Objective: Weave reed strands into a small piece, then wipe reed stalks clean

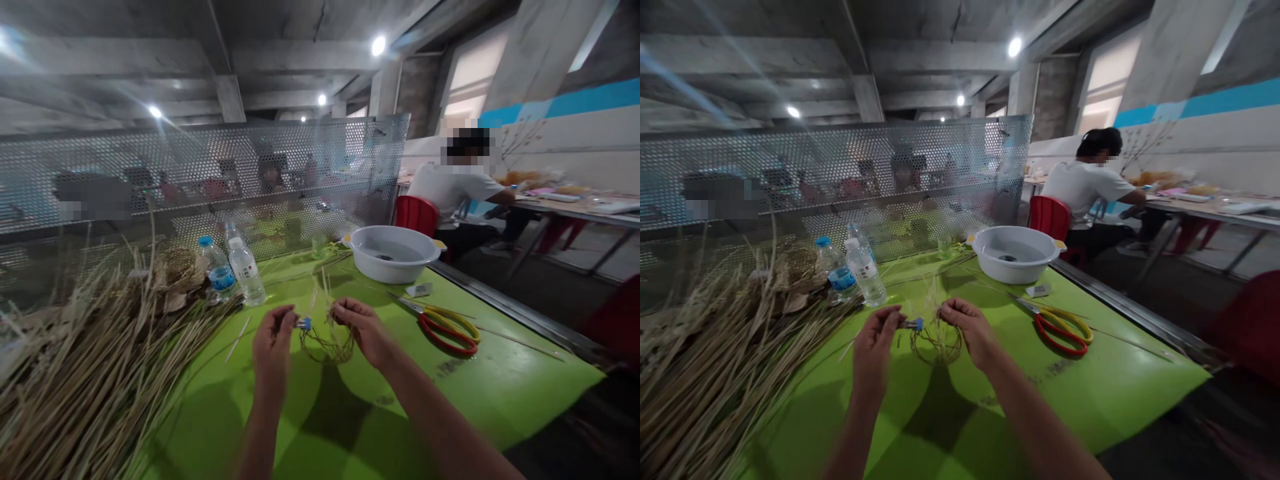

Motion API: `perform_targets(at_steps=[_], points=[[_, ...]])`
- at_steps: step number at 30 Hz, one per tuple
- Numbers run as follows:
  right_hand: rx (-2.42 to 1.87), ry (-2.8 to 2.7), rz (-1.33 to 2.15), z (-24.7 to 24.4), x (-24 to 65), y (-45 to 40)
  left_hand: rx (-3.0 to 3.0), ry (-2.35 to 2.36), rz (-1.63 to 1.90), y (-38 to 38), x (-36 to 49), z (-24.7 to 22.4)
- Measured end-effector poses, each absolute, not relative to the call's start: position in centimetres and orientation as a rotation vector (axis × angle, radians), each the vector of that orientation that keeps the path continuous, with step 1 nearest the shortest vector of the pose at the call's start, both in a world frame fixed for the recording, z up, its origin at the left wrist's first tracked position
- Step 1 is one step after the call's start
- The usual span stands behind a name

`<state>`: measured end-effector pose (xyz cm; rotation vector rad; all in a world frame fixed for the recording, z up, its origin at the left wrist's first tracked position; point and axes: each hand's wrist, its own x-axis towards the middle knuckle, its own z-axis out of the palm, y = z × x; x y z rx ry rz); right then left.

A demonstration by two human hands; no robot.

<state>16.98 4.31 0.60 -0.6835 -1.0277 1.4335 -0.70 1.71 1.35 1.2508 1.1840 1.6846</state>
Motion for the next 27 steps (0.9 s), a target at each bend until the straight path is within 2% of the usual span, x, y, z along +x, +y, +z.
perform_targets(at_steps=[4,10,15,20,27], points=[[-0.597,-0.804,1.488,0.4,18.3,5.2,1.049,1.192,1.953,2.4,-2.2,1.0],[-0.51,-0.65,1.595,-0.2,19.2,5.9,0.841,1.117,1.506,3.2,-1.8,-1.0],[-0.501,-0.606,1.643,-0.3,19.4,5.9,0.825,0.901,1.231,2.2,-0.4,-0.7],[-0.595,-0.596,1.646,-0.7,19.5,6.2,0.859,0.779,1.2,1.3,0.1,0.0],[-0.775,-0.849,1.462,-1.5,18.2,6.7,0.91,0.776,1.142,0.5,0.3,0.5]])
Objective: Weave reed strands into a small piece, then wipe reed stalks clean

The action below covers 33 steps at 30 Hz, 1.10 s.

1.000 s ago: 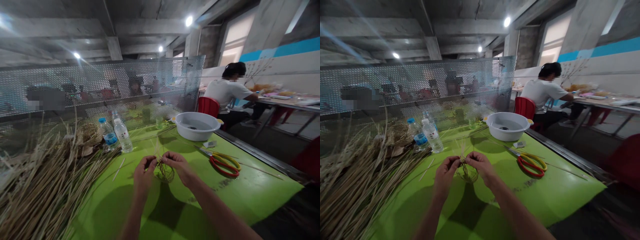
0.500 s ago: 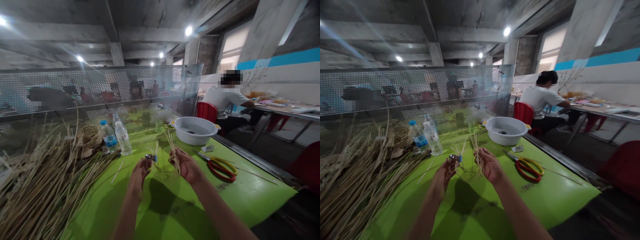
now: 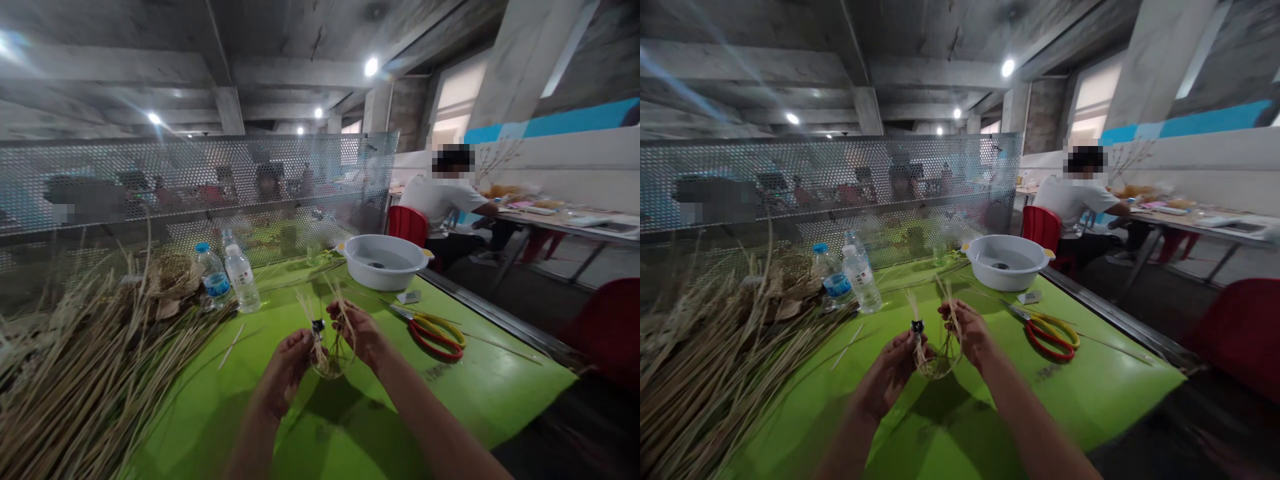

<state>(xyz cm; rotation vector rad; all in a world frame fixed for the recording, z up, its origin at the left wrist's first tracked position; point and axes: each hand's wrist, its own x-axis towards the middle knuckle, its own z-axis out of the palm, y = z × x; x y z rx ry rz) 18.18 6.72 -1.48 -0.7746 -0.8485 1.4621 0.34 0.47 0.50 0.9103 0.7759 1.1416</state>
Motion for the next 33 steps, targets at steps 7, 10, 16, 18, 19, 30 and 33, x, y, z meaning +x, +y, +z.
perform_targets(at_steps=[7,10,16,18,19,30,33], points=[[-0.94,-0.982,0.979,-0.3,18.5,6.1,1.09,0.99,1.325,1.5,0.2,0.1],[-0.855,-1.112,1.041,0.5,18.3,5.3,1.146,1.095,1.35,2.1,0.2,-0.4],[-0.809,-1.295,1.208,0.4,17.4,4.9,1.249,1.129,1.326,2.6,0.4,-0.8],[-0.798,-1.321,1.208,0.2,17.4,5.0,1.212,1.105,1.322,2.5,0.6,-0.6],[-0.793,-1.338,1.207,0.1,17.4,5.0,1.183,1.095,1.309,2.4,0.7,-0.5],[-0.851,-1.265,1.154,-0.5,17.1,5.4,1.126,0.964,1.184,1.4,1.5,0.3],[-0.815,-1.272,1.188,-0.6,16.8,5.3,1.133,0.985,1.168,1.9,1.5,-0.5]])
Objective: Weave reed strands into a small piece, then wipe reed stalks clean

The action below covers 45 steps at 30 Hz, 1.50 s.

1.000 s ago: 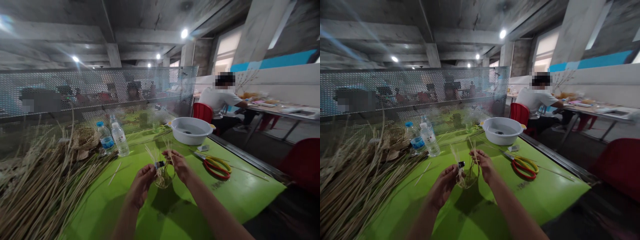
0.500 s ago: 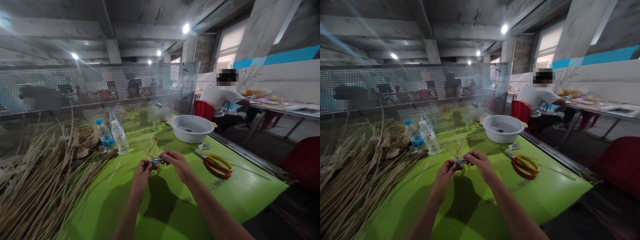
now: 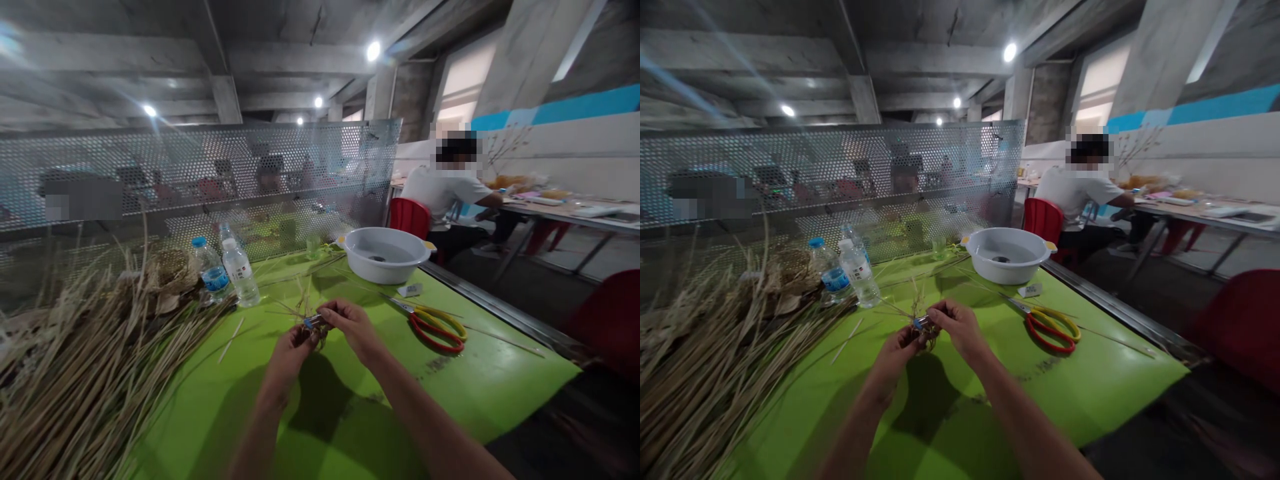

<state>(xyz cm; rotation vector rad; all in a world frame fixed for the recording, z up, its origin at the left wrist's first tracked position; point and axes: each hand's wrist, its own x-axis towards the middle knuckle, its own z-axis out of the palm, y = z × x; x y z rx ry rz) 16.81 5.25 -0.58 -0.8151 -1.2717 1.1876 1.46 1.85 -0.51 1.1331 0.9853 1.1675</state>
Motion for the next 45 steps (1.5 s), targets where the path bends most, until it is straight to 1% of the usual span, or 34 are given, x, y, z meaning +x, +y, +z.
perform_targets(at_steps=[6,13,20,32,45], points=[[-0.808,-1.258,1.201,-0.6,16.4,5.0,1.132,0.994,1.186,2.2,1.5,-1.4],[-0.842,-1.208,1.213,-0.8,16.3,5.2,1.075,1.0,1.151,1.9,1.8,-1.1],[-0.819,-1.236,1.243,-0.6,16.2,5.0,1.057,1.027,1.19,1.8,2.2,-1.0],[-0.843,-1.247,1.172,-1.1,16.3,5.4,1.216,1.082,1.052,2.0,1.3,-1.4],[-1.035,-1.433,0.834,-0.4,16.5,4.4,1.247,1.123,1.023,1.9,1.4,-2.1]])
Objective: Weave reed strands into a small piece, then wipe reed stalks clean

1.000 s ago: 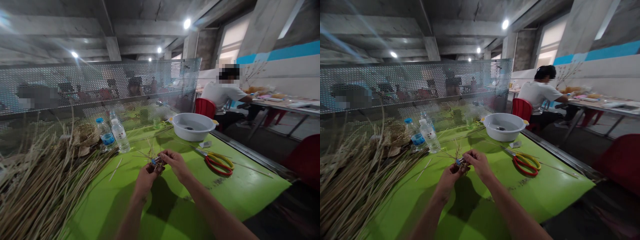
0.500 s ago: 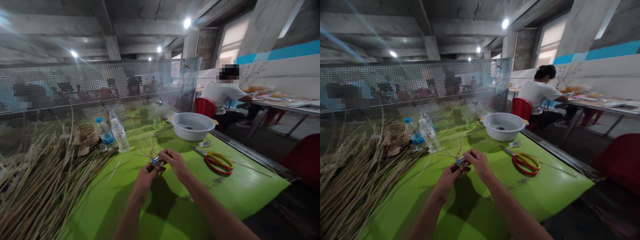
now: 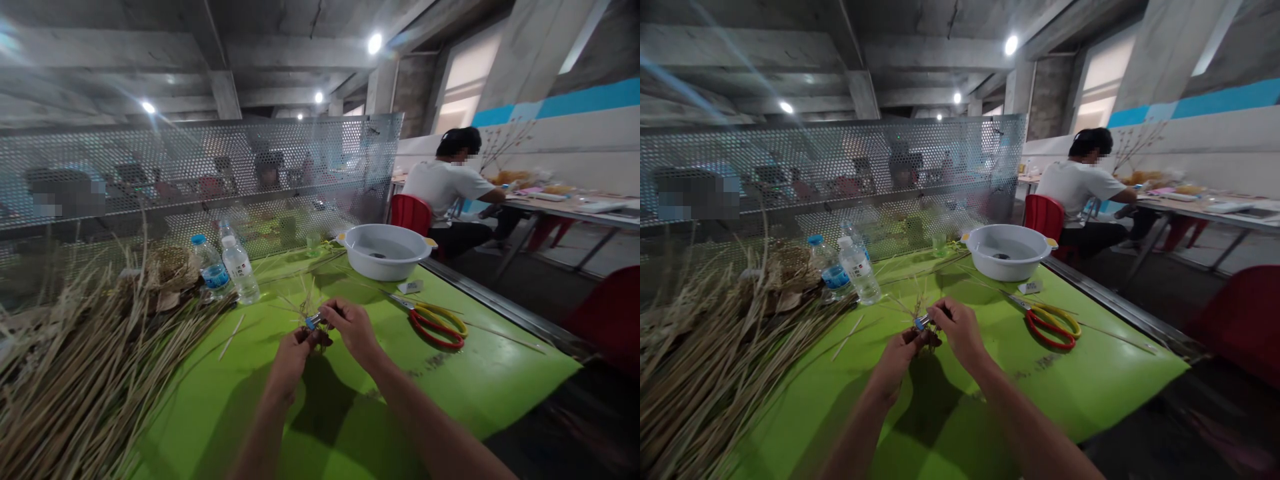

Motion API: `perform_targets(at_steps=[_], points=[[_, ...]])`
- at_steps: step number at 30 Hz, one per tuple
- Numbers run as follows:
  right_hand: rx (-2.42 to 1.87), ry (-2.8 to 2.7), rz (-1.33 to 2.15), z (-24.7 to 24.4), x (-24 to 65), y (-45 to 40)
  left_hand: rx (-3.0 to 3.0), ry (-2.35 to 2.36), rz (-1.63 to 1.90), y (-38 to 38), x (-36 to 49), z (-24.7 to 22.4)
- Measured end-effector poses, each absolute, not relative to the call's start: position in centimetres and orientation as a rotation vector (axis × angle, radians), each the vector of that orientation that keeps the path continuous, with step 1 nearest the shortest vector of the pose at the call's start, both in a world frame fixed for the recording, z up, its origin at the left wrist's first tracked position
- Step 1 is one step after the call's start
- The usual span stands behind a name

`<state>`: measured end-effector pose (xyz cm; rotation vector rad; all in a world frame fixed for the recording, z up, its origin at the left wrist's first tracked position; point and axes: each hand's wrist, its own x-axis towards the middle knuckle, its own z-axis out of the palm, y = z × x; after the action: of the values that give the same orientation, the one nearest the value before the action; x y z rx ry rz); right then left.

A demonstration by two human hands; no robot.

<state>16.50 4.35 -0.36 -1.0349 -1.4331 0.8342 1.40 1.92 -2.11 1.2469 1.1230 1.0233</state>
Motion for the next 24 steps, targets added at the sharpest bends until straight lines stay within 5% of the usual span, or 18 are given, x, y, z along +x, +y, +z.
perform_targets(at_steps=[14,24], points=[[-1.089,-1.684,0.427,0.3,16.91,3.74,1.266,1.164,0.97,1.58,1.62,-1.37],[-1.175,-1.631,0.514,0.1,17.33,4.41,1.289,1.177,0.945,1.65,1.62,-1.41]])
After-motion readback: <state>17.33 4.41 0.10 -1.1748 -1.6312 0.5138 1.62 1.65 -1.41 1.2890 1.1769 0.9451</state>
